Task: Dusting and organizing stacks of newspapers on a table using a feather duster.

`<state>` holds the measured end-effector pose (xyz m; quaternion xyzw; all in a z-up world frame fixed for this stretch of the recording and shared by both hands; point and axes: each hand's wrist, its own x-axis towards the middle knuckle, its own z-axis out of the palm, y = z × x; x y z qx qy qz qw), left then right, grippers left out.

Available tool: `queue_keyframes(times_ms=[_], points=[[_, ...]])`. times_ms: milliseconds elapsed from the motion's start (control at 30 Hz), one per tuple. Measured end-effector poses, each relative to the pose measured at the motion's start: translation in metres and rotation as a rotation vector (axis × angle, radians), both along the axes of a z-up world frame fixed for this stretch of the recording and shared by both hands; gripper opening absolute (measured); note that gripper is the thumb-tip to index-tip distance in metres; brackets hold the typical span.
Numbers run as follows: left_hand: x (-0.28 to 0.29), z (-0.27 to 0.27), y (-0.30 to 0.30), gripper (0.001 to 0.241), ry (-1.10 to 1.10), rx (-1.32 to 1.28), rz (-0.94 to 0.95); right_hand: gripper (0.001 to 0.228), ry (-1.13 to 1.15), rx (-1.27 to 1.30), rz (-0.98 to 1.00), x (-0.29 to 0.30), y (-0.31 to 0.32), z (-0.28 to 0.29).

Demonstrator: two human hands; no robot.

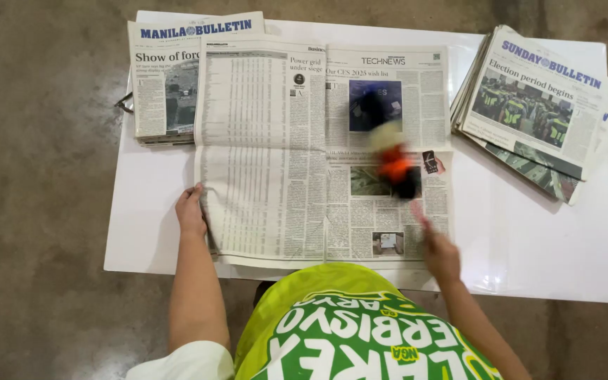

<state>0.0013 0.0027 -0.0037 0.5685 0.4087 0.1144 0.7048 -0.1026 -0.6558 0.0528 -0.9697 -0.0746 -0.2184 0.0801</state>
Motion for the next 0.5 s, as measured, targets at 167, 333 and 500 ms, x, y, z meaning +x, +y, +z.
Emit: queue_keyframes(times_ms=[167, 333, 500], points=[[-0.005, 0.018, -0.013, 0.024, 0.027, 0.02, 0.043, 0.048, 0.294, 0.149, 0.386, -0.012, 0.043, 0.05], [0.001, 0.003, -0.013, 0.023, 0.013, 0.049, 0.077, 0.047, 0.282, 0.034, -0.043, 0.001, -0.023, 0.015], [-0.006, 0.036, -0.037, 0.029, 0.054, 0.124, 0.107, 0.043, 0.431, 0.181, -0.677, 0.021, -0.051, 0.01]])
